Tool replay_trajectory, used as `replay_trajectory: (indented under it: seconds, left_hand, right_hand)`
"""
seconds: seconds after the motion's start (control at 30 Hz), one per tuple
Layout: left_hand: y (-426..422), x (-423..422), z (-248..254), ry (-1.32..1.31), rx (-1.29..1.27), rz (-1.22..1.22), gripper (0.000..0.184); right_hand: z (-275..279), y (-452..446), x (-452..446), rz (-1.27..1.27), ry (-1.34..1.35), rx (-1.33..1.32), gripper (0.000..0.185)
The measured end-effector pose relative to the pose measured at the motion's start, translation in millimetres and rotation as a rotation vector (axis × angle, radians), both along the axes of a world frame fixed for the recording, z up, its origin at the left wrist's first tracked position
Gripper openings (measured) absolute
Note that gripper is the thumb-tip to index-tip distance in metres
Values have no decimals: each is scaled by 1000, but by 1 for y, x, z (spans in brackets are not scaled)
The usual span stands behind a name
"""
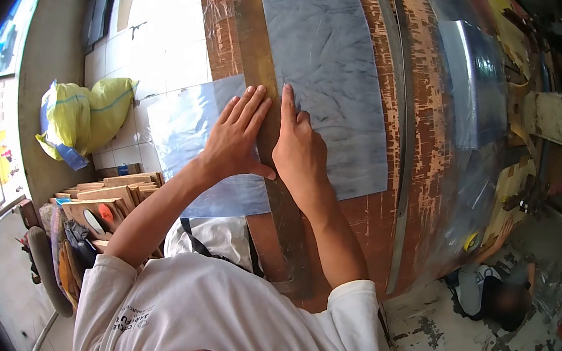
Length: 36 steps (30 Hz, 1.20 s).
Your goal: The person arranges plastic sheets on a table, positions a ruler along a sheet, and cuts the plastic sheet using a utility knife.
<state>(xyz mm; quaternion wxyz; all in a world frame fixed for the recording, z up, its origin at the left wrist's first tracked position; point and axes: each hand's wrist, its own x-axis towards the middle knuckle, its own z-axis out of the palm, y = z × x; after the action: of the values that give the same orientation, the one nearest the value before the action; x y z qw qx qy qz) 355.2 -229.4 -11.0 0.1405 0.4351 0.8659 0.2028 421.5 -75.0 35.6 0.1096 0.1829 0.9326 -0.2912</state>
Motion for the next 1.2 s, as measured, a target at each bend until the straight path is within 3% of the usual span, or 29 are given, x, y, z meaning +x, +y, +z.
replay_trajectory:
  seconds: [0.3, 0.7, 1.0, 1.2]
  left_hand:
    - [-2, -1, -5, -32, 29, 9, 139]
    - [-3, -1, -11, -33, 6, 9, 138]
    - [-2, 0, -8, -23, -9, 22, 134]
    - [-2, 5, -17, 8, 33, 39, 132]
  right_hand:
    - [-3, -9, -17, 75, -18, 99, 74]
    - [5, -11, -28, 90, -139, 157, 70]
    - [18, -19, 15, 89, -207, 142, 85]
    - [25, -20, 49, 106, -247, 150, 78]
